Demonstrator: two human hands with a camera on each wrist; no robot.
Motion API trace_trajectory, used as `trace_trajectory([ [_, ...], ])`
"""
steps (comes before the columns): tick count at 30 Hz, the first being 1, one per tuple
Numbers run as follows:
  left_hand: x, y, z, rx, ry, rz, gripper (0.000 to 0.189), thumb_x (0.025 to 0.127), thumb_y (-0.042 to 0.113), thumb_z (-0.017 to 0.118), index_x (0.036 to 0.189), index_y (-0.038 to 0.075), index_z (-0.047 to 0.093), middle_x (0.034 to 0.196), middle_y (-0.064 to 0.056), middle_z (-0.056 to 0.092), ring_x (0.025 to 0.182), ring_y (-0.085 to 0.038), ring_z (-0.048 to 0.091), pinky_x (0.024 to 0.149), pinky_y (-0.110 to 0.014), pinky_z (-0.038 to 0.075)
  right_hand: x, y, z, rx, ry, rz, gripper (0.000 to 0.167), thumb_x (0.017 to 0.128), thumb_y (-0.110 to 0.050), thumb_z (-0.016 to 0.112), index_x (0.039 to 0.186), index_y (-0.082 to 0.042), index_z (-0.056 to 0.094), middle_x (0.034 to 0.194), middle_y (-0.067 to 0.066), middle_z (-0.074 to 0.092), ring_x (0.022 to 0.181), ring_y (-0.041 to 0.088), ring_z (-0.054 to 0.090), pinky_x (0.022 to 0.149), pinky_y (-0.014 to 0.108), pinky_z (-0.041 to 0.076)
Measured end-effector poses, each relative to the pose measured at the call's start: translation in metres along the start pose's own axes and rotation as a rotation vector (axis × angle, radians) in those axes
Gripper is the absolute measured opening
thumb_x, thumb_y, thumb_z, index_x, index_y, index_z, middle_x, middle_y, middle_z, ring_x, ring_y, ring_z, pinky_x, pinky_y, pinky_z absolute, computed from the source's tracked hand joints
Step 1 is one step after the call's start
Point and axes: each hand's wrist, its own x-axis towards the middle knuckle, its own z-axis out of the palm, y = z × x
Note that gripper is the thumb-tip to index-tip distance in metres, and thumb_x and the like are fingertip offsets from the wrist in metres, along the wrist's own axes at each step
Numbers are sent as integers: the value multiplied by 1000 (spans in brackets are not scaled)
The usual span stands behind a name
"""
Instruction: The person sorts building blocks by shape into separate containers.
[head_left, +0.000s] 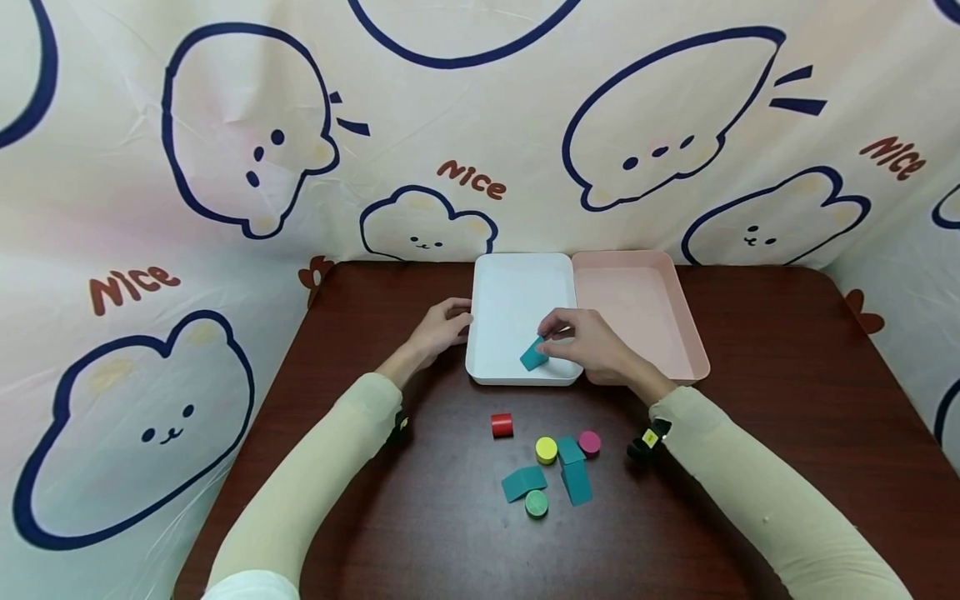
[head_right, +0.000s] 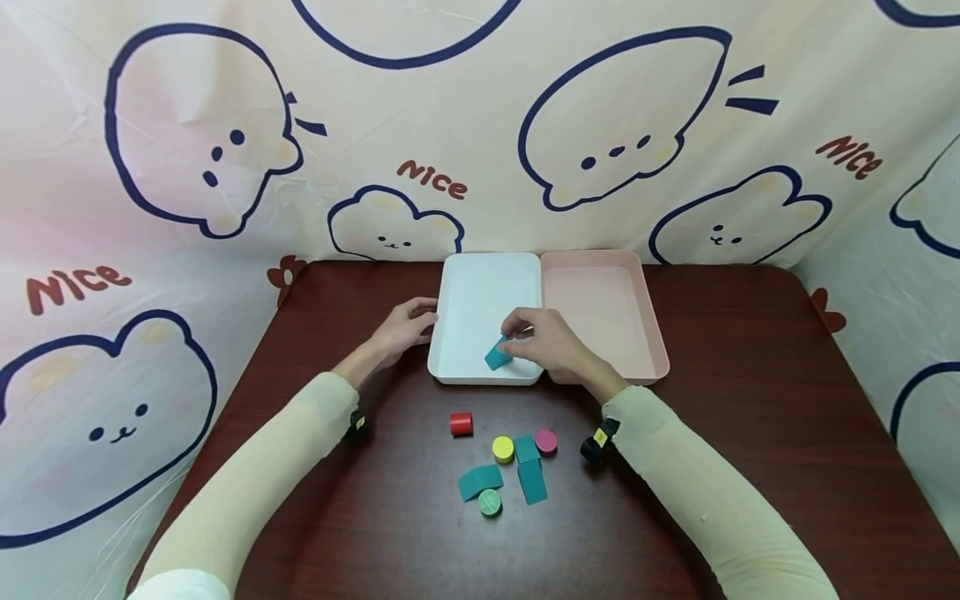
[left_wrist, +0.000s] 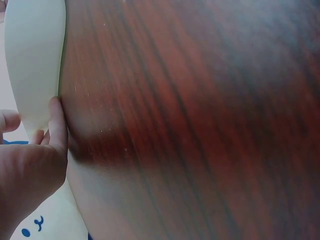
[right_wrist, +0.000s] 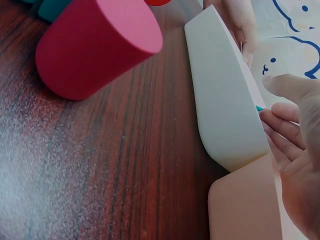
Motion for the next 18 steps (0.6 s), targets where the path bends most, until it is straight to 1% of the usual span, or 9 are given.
trace_trajectory([
  [6, 1, 0, -1, -5, -4, 4, 47, 110, 18, 52, 155, 5, 47, 147, -16, 55, 130, -30, 61, 107, -44, 56, 1, 0, -1, -6, -11, -5, 22, 94, -26, 83, 111, -14, 73, 110, 2, 70, 108, 25, 68, 100, 47, 56],
  [13, 0, -1, -1, -1, -14, 0, 47, 111, 18, 51, 156, 6, 46, 148, -16, 54, 131, -31, 60, 107, -44, 55, 1, -2, -1, 23, -17, 9, 31, 94, -25, 83, 117, -7, 73, 113, 4, 70, 110, 27, 67, 102, 48, 56],
  [18, 0, -1, 0, 10, -5, -4, 48, 111, 19, 52, 156, 6, 46, 148, -16, 54, 131, -31, 60, 108, -43, 55, -1, -4, -1, 8, -19, 18, 34, 95, -27, 83, 119, -6, 73, 113, 2, 70, 112, 26, 66, 103, 49, 56],
])
